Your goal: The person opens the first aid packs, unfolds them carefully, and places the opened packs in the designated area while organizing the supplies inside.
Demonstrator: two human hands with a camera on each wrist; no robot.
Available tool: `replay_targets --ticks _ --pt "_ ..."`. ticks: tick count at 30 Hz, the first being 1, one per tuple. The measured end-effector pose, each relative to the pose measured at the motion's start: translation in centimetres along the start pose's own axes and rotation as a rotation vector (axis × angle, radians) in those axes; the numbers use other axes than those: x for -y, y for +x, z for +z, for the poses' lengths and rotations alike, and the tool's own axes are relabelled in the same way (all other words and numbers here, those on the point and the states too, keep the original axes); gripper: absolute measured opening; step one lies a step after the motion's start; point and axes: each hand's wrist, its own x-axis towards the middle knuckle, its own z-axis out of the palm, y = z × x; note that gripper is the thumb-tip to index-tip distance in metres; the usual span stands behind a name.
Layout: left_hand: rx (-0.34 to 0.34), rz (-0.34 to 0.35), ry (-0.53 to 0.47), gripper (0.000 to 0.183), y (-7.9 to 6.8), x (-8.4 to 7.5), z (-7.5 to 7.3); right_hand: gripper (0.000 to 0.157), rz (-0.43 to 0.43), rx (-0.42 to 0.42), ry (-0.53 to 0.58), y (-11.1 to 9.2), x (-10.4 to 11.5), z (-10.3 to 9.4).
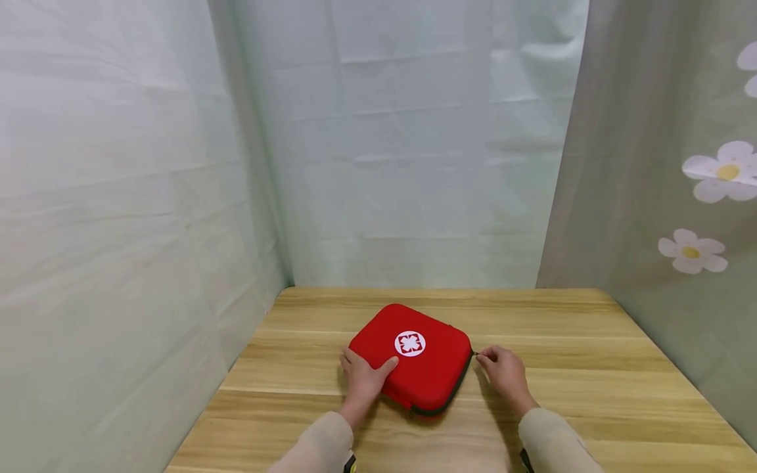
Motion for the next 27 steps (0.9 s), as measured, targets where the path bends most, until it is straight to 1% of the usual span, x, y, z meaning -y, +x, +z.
replay_targets --ticks 3,6,9,12,15,17,19,21,23,25,27 --pt "0.027 0.024 0.01 0.099 0.5 0.2 -0.3 0.007 0.0 -0.003 0.012 0.0 0.1 0.1" --pt "0.067 0.037 0.02 0.097 1.3 0.2 -1.0 0.007 -0.01 0.005 0.028 0.2 0.3 0.2" --pt "0.111 0.056 0.035 0.095 2.0 0.4 -1.6 0.007 -0.006 0.023 0.034 0.4 0.4 0.3" --pt "0.165 0.084 0.054 0.097 2.8 0.8 -2.1 0.007 0.01 0.04 0.034 0.4 0.4 0.4" --pt "0.233 0.104 0.044 0.096 3.4 1.2 -2.6 0.008 0.017 0.049 0.036 0.4 0.6 0.4" --pt "0.281 0.114 0.028 0.092 3.8 1.2 -2.9 0.007 0.014 0.05 0.034 0.4 0.8 0.3" --pt "0.331 0.108 0.017 0.088 4.3 1.2 -3.2 0.008 0.006 0.051 0.027 0.3 0.9 0.3" --pt "0.379 0.105 0.017 0.085 4.7 1.0 -3.3 0.008 0.0 0.053 0.02 0.3 0.9 0.2" --pt "0.425 0.112 0.038 0.087 5.0 0.9 -3.4 0.008 0.003 0.057 0.015 0.2 0.9 0.1" --pt "0.473 0.136 0.041 0.086 5.4 0.8 -3.3 0.008 0.002 0.057 0.01 0.2 0.9 0.0" --pt "0.532 0.174 0.022 0.083 5.6 0.7 -3.1 0.008 -0.002 0.056 0.008 0.2 0.8 0.0"
